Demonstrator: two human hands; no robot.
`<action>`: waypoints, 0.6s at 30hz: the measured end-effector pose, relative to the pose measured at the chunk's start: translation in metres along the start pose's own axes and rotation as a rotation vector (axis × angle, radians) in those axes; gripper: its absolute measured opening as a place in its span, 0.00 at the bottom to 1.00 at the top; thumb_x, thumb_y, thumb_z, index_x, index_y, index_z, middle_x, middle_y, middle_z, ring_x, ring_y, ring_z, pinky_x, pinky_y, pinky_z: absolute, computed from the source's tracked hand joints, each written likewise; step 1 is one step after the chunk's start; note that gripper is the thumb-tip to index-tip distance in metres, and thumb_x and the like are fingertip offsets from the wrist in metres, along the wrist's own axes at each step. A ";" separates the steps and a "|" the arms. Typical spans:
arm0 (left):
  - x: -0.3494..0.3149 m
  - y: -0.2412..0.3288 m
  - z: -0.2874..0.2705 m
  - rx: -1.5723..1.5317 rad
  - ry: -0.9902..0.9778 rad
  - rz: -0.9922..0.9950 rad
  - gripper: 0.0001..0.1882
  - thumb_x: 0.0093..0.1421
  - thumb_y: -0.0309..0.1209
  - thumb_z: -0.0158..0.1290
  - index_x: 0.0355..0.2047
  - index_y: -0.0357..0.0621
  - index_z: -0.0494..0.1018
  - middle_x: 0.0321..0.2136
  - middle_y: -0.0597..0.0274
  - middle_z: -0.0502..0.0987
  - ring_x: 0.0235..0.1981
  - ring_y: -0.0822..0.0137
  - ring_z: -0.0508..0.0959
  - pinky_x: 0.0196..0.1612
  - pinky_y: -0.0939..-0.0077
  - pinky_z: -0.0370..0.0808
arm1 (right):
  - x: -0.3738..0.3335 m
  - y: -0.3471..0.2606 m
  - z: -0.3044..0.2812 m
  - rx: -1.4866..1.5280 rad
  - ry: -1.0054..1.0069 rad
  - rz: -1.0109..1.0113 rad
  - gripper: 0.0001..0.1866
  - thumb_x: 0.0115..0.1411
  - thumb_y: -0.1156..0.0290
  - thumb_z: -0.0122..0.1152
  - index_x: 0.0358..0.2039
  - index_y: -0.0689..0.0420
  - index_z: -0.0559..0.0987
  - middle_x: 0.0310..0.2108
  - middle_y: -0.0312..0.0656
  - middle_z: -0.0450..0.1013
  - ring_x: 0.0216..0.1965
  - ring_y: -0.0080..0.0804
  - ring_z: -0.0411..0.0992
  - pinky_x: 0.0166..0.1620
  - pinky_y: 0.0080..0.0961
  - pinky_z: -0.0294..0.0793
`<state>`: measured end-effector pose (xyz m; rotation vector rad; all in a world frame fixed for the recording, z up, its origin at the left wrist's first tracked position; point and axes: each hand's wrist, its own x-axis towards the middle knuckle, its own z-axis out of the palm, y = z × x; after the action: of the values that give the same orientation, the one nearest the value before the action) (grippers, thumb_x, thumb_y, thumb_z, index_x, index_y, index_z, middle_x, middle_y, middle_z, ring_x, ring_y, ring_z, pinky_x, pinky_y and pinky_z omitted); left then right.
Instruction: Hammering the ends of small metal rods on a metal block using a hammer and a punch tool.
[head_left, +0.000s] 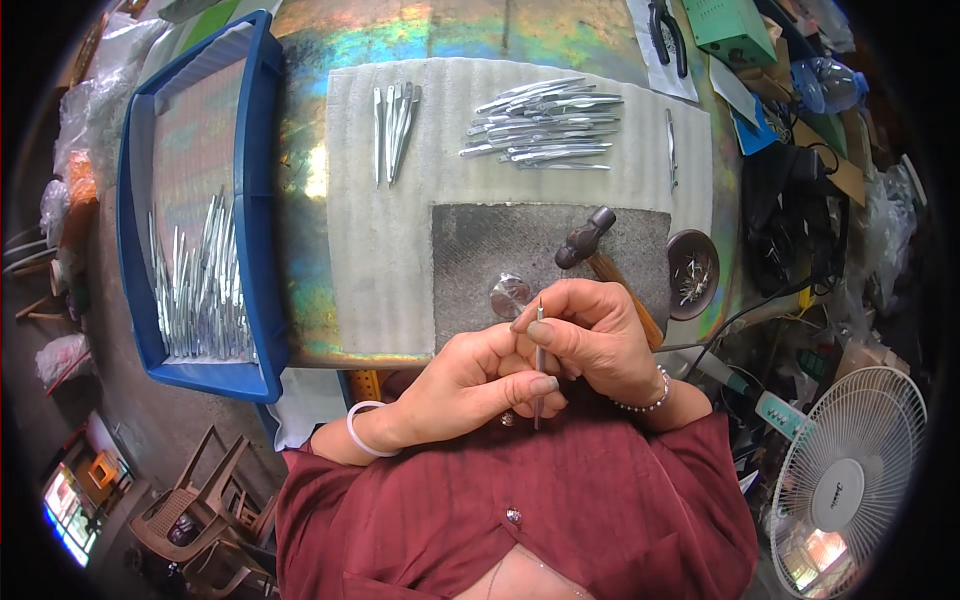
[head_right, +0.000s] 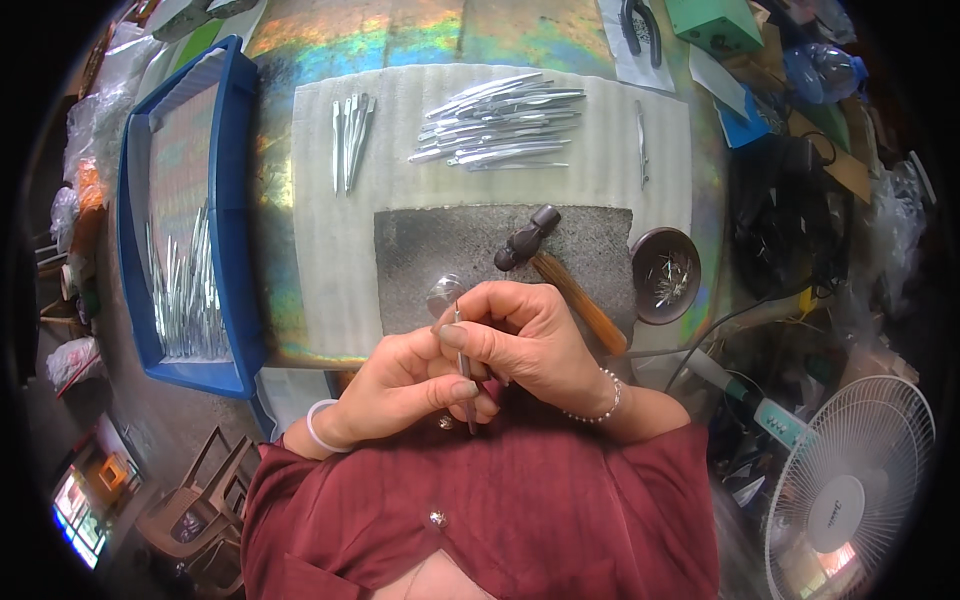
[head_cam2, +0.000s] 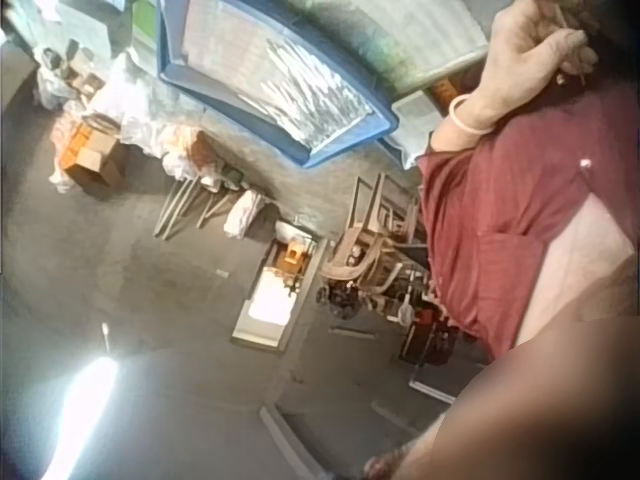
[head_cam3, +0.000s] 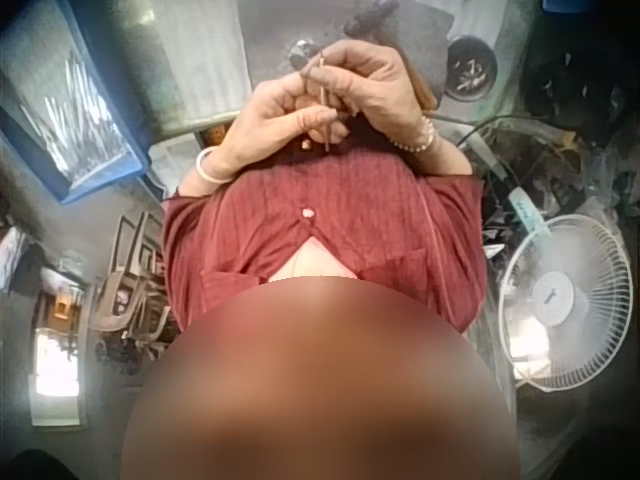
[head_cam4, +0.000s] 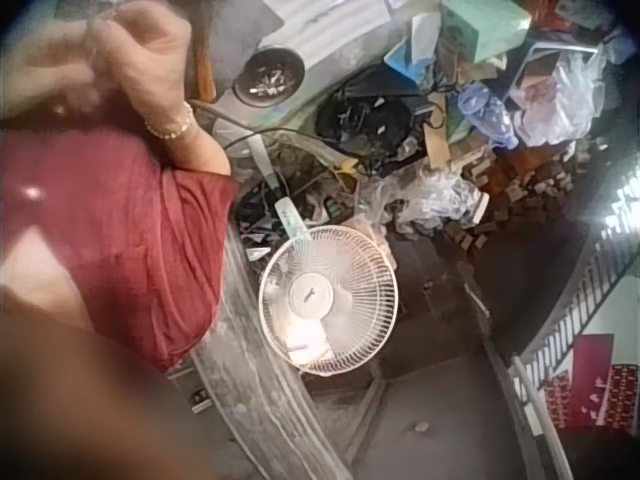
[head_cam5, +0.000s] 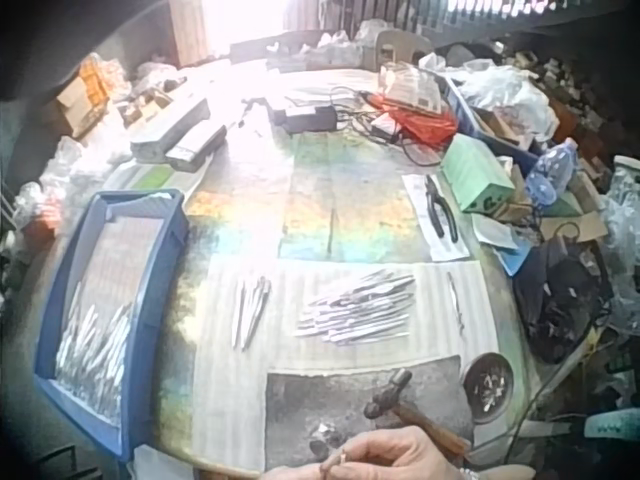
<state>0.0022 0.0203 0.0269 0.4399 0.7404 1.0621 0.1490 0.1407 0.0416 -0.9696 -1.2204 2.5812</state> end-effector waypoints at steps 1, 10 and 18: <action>0.000 0.000 0.000 -0.009 0.000 -0.001 0.10 0.66 0.28 0.49 0.43 0.34 0.69 0.29 0.61 0.78 0.29 0.76 0.77 0.31 0.84 0.74 | 0.000 0.000 0.001 -0.013 0.005 0.003 0.06 0.61 0.73 0.59 0.35 0.63 0.77 0.21 0.32 0.73 0.20 0.12 0.67 0.22 0.11 0.65; -0.004 0.000 -0.006 -0.030 -0.010 -0.010 0.10 0.67 0.29 0.48 0.43 0.34 0.68 0.30 0.59 0.79 0.30 0.75 0.78 0.33 0.82 0.75 | 0.004 -0.002 0.009 -0.038 0.028 0.033 0.07 0.61 0.73 0.60 0.36 0.64 0.77 0.21 0.32 0.72 0.21 0.12 0.67 0.22 0.11 0.65; -0.007 0.004 -0.009 -0.019 0.023 -0.019 0.07 0.63 0.27 0.53 0.36 0.36 0.68 0.26 0.62 0.78 0.27 0.77 0.77 0.28 0.85 0.73 | 0.004 0.002 0.012 0.010 0.028 -0.002 0.07 0.63 0.73 0.57 0.38 0.62 0.74 0.24 0.33 0.72 0.21 0.12 0.66 0.23 0.10 0.64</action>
<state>-0.0085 0.0155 0.0254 0.4044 0.7529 1.0566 0.1392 0.1332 0.0440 -0.9980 -1.1996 2.5607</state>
